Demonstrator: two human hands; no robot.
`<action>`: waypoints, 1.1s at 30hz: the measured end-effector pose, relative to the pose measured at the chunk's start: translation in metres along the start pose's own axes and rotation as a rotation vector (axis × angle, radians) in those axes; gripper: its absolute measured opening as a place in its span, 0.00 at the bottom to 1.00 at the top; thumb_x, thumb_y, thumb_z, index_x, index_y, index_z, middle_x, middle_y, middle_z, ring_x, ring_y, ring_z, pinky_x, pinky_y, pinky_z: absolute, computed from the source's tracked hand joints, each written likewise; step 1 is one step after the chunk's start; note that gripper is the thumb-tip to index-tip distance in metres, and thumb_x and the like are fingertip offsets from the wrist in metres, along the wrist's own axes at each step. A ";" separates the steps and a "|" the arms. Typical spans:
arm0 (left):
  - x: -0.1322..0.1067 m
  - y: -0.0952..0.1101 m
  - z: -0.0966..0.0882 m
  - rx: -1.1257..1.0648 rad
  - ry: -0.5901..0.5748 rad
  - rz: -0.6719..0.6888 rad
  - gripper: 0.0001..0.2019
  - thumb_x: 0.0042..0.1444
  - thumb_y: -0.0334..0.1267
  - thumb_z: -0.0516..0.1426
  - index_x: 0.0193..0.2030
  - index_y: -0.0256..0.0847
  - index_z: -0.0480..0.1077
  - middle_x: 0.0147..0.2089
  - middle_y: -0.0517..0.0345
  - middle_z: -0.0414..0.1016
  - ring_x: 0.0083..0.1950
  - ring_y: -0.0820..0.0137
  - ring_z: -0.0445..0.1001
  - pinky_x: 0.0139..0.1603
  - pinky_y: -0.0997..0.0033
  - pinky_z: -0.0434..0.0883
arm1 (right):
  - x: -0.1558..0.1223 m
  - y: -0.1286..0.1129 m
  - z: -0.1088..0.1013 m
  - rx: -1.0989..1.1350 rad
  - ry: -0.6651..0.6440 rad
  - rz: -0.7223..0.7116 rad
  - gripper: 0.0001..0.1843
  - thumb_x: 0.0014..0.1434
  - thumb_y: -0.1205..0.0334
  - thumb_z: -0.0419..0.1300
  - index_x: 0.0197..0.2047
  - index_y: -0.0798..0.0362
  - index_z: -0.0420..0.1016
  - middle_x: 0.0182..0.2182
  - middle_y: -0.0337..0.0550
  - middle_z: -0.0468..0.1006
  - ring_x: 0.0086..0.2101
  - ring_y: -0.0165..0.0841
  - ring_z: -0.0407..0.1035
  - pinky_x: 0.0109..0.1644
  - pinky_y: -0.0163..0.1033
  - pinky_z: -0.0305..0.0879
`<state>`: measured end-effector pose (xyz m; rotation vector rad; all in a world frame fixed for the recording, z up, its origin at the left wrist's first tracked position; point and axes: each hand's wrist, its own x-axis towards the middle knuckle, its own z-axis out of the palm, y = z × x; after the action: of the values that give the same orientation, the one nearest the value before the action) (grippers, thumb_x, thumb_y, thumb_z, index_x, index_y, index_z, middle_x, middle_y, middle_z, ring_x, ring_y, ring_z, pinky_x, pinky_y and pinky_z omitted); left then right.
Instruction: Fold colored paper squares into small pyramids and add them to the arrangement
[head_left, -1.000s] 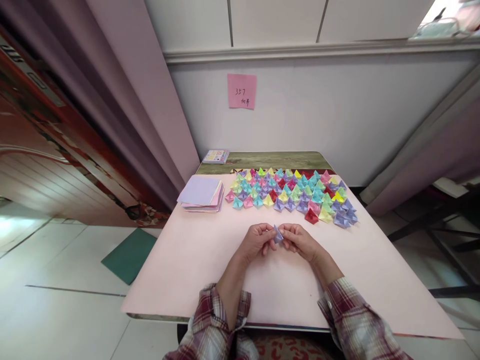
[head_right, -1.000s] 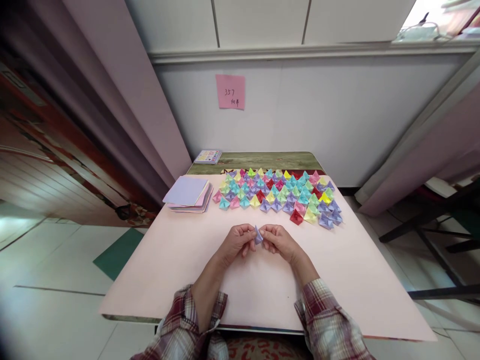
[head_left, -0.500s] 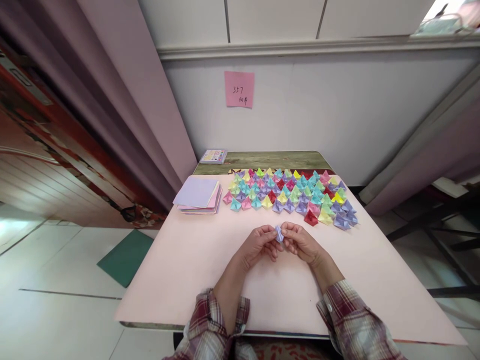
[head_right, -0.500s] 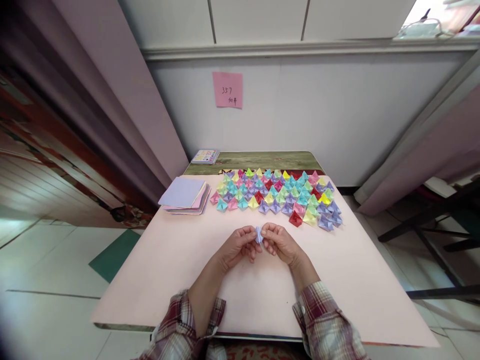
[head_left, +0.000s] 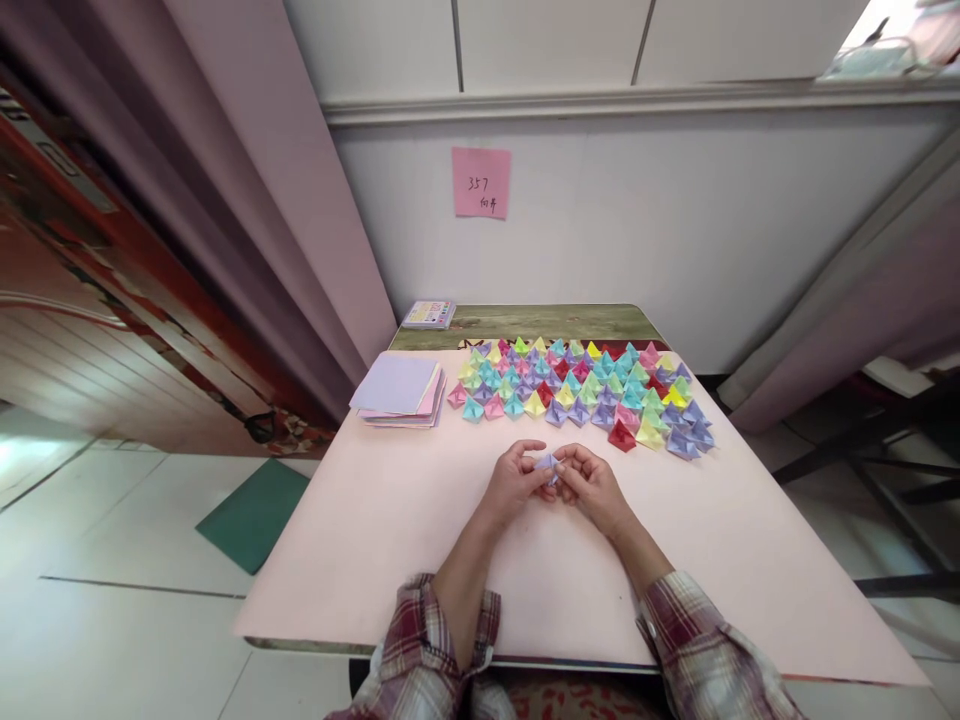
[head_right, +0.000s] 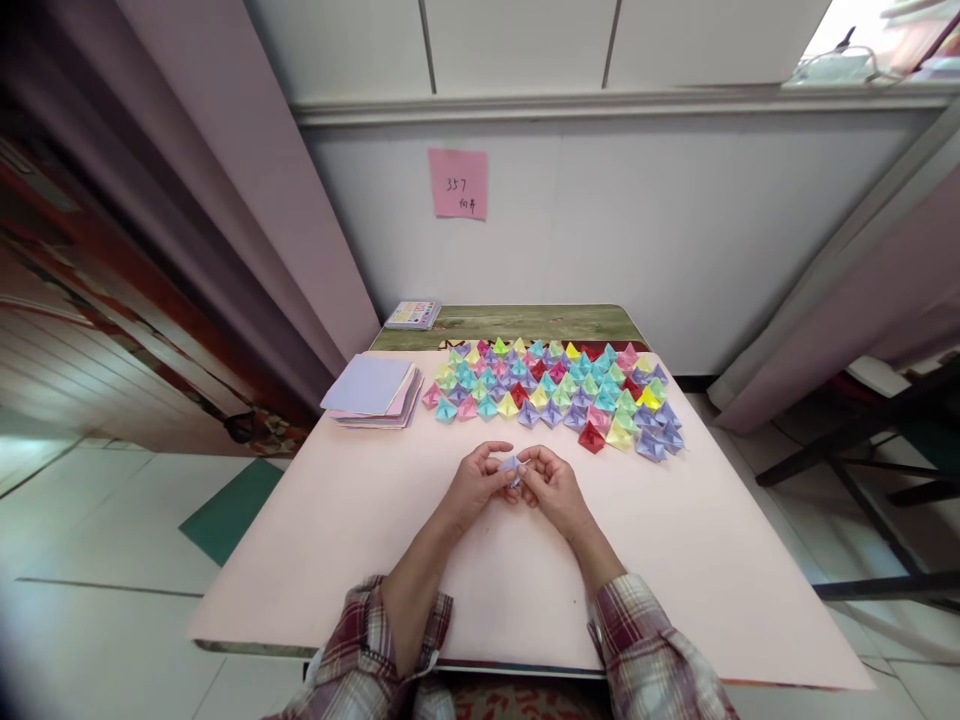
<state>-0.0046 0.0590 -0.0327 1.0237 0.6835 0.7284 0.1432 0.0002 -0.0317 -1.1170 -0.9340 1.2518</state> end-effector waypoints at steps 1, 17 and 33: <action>-0.001 0.000 0.000 0.003 0.002 0.007 0.29 0.42 0.44 0.69 0.48 0.37 0.64 0.24 0.63 0.75 0.23 0.70 0.75 0.29 0.67 0.75 | -0.001 0.000 0.000 -0.015 -0.011 -0.005 0.17 0.52 0.50 0.68 0.39 0.51 0.72 0.20 0.32 0.71 0.17 0.25 0.62 0.20 0.31 0.58; -0.011 0.009 0.003 -0.016 0.024 -0.071 0.20 0.41 0.43 0.69 0.36 0.33 0.72 0.26 0.53 0.78 0.26 0.68 0.77 0.30 0.67 0.77 | -0.003 0.010 0.001 -0.103 0.110 -0.138 0.15 0.51 0.52 0.68 0.39 0.50 0.76 0.27 0.37 0.77 0.26 0.30 0.69 0.31 0.35 0.67; -0.012 0.007 0.002 -0.004 -0.036 -0.086 0.17 0.44 0.44 0.67 0.35 0.33 0.73 0.28 0.51 0.79 0.27 0.65 0.79 0.30 0.67 0.77 | 0.002 0.022 -0.009 -0.240 0.075 -0.270 0.11 0.54 0.58 0.66 0.41 0.47 0.82 0.35 0.42 0.76 0.32 0.32 0.69 0.34 0.36 0.66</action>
<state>-0.0116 0.0511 -0.0239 0.9954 0.6907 0.6350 0.1470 0.0007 -0.0550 -1.1696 -1.1576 0.8901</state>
